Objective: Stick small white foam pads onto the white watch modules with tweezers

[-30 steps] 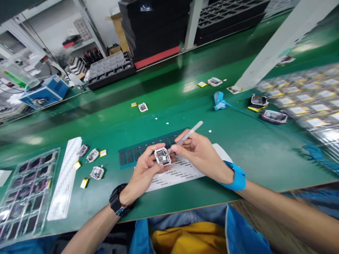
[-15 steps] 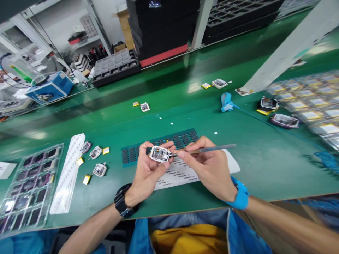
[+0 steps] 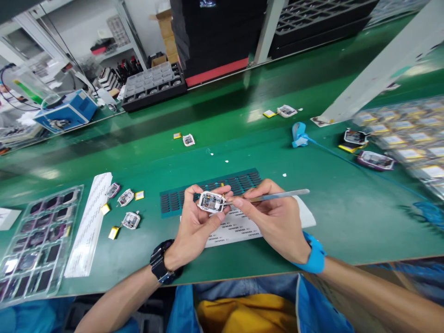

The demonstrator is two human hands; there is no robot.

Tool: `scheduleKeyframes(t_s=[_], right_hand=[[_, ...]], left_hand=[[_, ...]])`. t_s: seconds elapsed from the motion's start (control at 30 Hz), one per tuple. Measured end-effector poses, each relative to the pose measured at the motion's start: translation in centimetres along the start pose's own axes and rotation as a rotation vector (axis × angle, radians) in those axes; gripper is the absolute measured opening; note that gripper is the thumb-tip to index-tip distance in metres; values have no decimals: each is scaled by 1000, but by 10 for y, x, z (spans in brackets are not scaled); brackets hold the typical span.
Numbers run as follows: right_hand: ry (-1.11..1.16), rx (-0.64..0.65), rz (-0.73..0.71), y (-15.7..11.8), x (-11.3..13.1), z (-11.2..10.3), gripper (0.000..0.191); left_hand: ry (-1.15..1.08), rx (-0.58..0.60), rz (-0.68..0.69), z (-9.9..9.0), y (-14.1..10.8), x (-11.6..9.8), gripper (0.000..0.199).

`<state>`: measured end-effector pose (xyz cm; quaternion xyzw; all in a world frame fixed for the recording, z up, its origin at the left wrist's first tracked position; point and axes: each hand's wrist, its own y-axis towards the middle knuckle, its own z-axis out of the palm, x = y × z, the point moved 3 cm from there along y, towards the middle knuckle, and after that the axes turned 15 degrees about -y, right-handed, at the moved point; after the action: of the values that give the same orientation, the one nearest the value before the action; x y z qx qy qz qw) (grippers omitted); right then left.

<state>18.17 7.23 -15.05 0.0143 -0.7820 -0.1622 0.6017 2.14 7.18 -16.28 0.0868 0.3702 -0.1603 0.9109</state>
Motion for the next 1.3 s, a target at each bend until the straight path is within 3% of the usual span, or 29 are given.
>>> scheduleKeyframes(t_s=[0.33,0.6,0.83,1.0,1.3], right_hand=[[-10,-13,-38,-2,-1,0,43],[-55,27,-61,-3,2,3,42],[-3,-97,-202,0,5,-5,30],[-74,-61,-346,-8,7,1,24],[-109,-34,-396,-8,5,-1,12]], left_hand=[[-30,-30,-3,0,0,-1,50],[21,-143,0,0,1,0,48],[135,-272,-41,-3,4,-2,50],[183,-269,-76,-3,4,-3,51],[133,-135,-114,1,0,-3,55]])
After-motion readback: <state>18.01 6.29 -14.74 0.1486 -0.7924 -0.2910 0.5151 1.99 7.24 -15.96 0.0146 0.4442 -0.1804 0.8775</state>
